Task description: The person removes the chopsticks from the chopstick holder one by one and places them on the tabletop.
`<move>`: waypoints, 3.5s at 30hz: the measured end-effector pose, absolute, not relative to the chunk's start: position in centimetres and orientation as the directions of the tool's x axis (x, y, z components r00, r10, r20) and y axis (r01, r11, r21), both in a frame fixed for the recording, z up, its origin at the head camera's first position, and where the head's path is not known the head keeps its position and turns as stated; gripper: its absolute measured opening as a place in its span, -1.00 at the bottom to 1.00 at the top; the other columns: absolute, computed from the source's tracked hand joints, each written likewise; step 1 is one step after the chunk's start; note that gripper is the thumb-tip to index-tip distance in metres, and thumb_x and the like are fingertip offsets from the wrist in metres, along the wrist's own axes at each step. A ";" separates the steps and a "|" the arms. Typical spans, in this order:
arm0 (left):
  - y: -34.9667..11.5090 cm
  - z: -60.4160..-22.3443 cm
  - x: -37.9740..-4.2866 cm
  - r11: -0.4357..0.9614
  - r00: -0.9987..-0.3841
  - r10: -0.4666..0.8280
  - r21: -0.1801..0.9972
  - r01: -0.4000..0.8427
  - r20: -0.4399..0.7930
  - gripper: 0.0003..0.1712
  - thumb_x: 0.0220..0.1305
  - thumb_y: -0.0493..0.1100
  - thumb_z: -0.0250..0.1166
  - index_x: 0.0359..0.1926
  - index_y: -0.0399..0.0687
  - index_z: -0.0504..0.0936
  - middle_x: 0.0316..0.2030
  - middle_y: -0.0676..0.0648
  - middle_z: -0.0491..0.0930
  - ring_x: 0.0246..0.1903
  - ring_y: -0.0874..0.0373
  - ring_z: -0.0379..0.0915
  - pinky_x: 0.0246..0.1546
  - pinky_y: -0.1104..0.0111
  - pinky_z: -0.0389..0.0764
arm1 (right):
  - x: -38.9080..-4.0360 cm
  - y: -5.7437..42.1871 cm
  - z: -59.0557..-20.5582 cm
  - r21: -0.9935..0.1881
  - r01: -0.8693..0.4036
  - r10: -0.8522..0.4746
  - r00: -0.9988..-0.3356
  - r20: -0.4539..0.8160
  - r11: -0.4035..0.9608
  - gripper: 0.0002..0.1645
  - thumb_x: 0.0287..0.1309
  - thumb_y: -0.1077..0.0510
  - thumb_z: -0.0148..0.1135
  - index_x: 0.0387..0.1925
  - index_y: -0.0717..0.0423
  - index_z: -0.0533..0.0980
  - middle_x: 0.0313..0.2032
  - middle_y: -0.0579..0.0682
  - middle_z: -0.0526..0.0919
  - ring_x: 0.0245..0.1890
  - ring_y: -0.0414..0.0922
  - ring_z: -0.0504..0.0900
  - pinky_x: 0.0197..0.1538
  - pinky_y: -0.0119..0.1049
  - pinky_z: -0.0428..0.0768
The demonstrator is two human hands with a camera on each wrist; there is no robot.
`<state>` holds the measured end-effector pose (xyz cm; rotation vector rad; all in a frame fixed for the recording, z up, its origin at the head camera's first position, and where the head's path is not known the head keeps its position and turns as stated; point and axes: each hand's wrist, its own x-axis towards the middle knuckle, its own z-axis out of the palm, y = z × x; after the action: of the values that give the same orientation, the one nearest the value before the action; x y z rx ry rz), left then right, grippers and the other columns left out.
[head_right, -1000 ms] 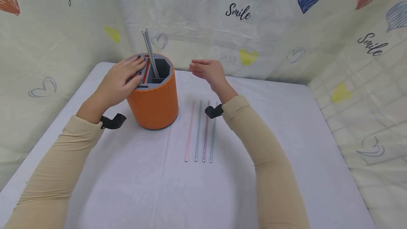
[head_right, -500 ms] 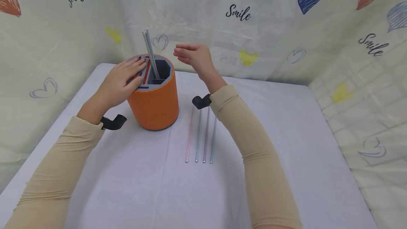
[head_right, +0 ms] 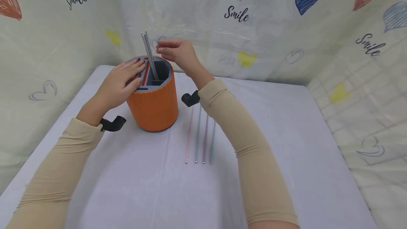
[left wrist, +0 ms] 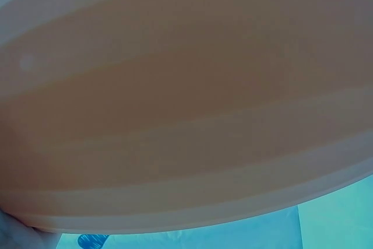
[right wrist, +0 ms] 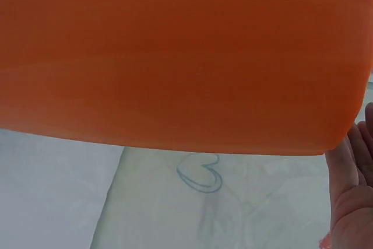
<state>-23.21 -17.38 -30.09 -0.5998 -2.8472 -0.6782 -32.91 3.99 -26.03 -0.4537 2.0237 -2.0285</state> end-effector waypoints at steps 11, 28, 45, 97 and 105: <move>-17.4 -30.1 -23.2 0.816 -0.906 0.347 0.399 0.418 0.240 -0.37 0.52 0.00 -0.11 0.49 -0.16 0.23 0.51 -0.15 0.17 0.56 -0.07 -0.08 0.60 0.04 -0.13 | -33.0 2.7 -26.1 -0.998 -0.068 -0.399 -0.915 0.055 0.019 -0.58 0.28 0.31 0.23 0.17 0.26 0.57 0.14 0.18 0.65 0.10 -0.03 0.68 0.19 -0.30 0.64; -17.4 -30.1 -23.4 0.810 -0.907 0.340 0.413 0.417 0.248 -0.37 0.51 0.00 -0.12 0.49 -0.14 0.24 0.51 -0.14 0.19 0.56 -0.05 -0.07 0.60 0.06 -0.13 | -32.9 1.5 -26.3 -0.976 -0.181 -0.418 -0.901 0.115 0.121 -0.64 0.33 0.28 0.18 0.12 0.27 0.60 0.07 0.20 0.68 0.07 -0.04 0.70 0.18 -0.36 0.64; -17.6 -30.3 -23.4 0.804 -0.905 0.337 0.421 0.421 0.260 -0.37 0.51 0.00 -0.12 0.49 -0.15 0.24 0.51 -0.14 0.19 0.56 -0.05 -0.06 0.60 0.06 -0.13 | -32.3 1.7 -25.7 -0.985 -0.163 -0.326 -0.935 0.137 0.054 -0.68 0.27 0.26 0.26 0.02 0.31 0.64 -0.04 0.17 0.74 -0.01 -0.04 0.75 0.08 -0.36 0.70; -17.5 -30.0 -23.2 0.813 -0.907 0.347 0.405 0.418 0.239 -0.37 0.52 0.00 -0.15 0.50 -0.15 0.20 0.52 -0.14 0.15 0.57 -0.06 -0.09 0.61 0.08 -0.14 | -26.8 15.2 -17.2 -0.821 -0.333 0.090 -0.940 0.330 -0.464 -0.74 -0.02 0.49 0.40 -0.20 0.44 0.68 -0.37 0.22 0.76 -0.35 0.05 0.77 -0.05 -0.19 0.74; -17.3 -30.0 -23.1 0.814 -0.909 0.343 0.408 0.414 0.237 -0.36 0.52 0.00 -0.15 0.51 -0.13 0.20 0.52 -0.13 0.15 0.57 -0.07 -0.08 0.60 0.06 -0.14 | -27.5 20.0 -22.9 -0.946 -0.150 0.082 -0.988 0.131 -0.287 -0.76 -0.07 0.38 0.49 -0.26 0.31 0.73 -0.41 0.08 0.80 -0.37 -0.08 0.80 -0.19 -0.29 0.77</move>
<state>-23.12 -17.33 -30.00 -0.5977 -2.8454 -0.6920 -27.49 20.00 -22.93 -0.0935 1.9532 -2.6415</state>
